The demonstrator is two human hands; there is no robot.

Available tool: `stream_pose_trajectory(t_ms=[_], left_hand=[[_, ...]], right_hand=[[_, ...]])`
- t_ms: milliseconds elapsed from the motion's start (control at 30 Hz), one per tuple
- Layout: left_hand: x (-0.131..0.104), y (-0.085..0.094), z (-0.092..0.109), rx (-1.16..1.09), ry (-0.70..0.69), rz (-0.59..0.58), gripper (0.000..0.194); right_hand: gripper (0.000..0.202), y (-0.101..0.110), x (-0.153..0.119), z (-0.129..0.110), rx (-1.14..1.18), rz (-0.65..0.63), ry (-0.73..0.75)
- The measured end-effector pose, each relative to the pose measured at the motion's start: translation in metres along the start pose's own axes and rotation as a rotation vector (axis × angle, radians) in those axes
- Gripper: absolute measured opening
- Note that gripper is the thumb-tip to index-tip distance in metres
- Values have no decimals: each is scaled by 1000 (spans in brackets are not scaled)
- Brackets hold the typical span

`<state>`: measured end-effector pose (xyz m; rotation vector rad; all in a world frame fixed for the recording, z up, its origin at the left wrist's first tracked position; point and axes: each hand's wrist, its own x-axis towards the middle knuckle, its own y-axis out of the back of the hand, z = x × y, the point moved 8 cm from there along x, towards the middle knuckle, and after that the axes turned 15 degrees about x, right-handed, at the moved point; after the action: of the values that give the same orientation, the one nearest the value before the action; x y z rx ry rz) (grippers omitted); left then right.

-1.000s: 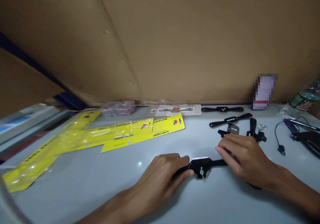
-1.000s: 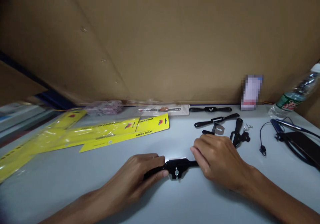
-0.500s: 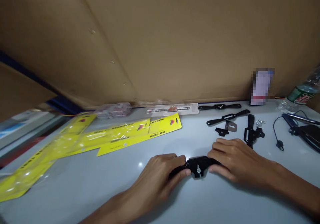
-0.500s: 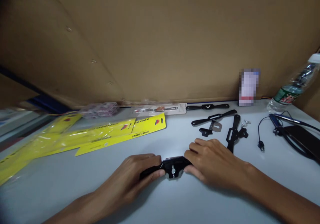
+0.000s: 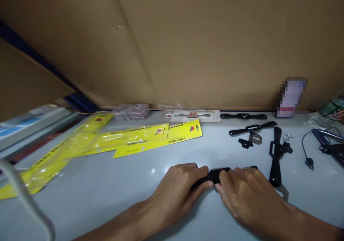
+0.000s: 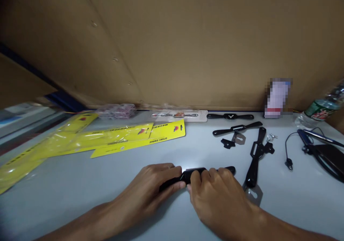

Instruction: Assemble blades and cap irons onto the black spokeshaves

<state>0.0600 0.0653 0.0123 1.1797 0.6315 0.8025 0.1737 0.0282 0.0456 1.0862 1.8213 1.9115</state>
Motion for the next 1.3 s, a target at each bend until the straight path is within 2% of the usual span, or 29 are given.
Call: stream_pose_trajectory(t_ms=[133,300,467,667,800,867,967,1100,1300], left_hand=[[-1,0,1,5,-11,10,30],[-2,2,4,10,-46,47,30],[-1,3,5,31,-46,57,30],[0,1,3,16,-37,42,31],[0,1,0,11,-22,20,32],[0,1,0,10,-25,14,32],[0,1,1,10,-41,8,33],[-1,0,0,6,-44,7,36],[-2,0,-2,-5,-36,-18,42]], right_hand=[[13,2,2,3,13,4,-44],[15,-5,3,-2,28,-63,-8],[9,-3,2,0,-63,-29,-77],[30,-15,1,-5,-12,-205,17],[7,-1,2,8,47,-137,-12],[16,13,1,20,129,-85,4],[14,26,-2,39,236,-86,29],[15,17,-4,54,316,-205,-4],[13,8,-4,45,270,-178,106]])
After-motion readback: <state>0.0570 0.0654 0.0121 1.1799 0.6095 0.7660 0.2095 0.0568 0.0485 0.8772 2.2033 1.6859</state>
